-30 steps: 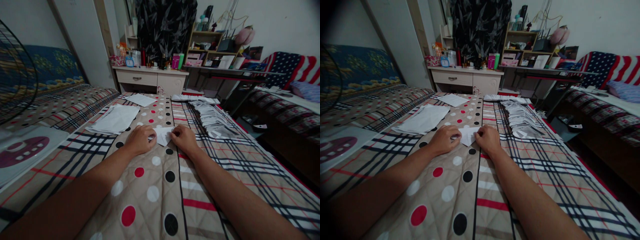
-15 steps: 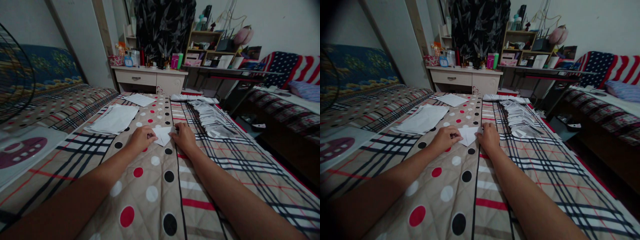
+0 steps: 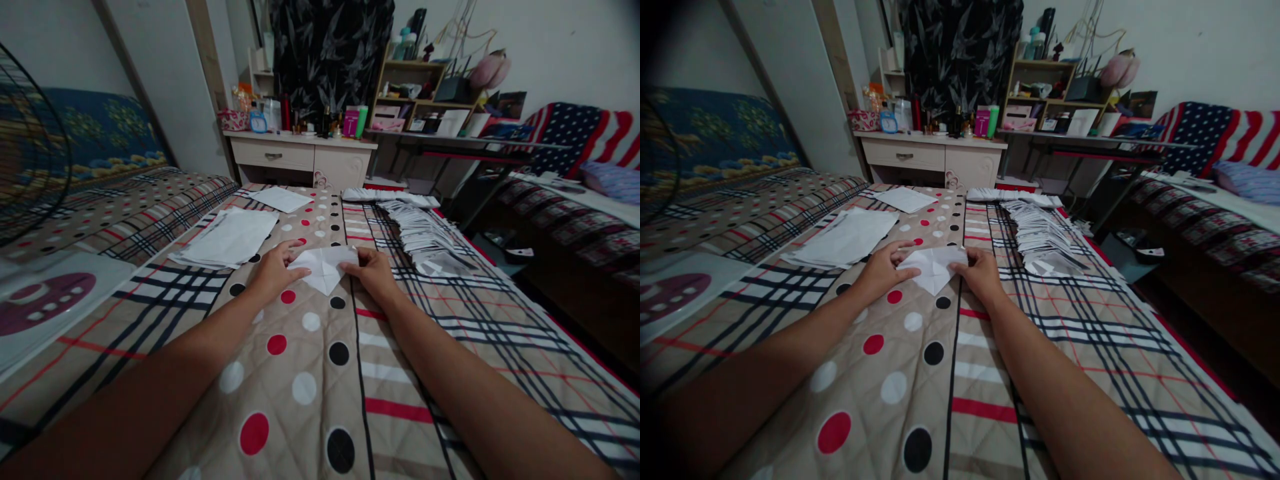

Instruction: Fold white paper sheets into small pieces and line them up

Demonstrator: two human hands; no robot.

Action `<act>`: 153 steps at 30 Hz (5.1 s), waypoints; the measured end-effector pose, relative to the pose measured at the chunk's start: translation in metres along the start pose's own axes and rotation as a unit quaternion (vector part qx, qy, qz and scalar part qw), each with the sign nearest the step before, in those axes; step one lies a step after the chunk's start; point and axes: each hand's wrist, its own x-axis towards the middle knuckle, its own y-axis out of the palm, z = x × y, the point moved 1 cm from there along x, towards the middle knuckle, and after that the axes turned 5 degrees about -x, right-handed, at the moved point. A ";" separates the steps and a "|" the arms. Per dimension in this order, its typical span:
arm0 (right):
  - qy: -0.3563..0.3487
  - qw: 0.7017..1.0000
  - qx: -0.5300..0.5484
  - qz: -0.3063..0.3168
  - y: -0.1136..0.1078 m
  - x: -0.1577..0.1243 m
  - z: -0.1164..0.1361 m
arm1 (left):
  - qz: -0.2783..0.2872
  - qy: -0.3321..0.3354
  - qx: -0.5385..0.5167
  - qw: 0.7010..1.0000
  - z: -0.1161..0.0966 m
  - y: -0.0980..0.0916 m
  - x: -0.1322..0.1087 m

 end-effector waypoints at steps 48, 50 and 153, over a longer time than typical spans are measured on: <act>-0.132 0.977 0.043 -0.163 0.027 -0.036 0.040 | -0.171 0.158 -0.048 0.971 -0.033 0.004 -0.012; -0.104 0.978 0.059 -0.169 0.027 -0.031 0.034 | -0.167 0.060 -0.224 0.958 -0.032 0.006 -0.010; -0.020 0.997 0.029 -0.065 -0.005 -0.006 0.008 | -0.010 -0.065 -0.258 0.964 0.006 -0.005 0.028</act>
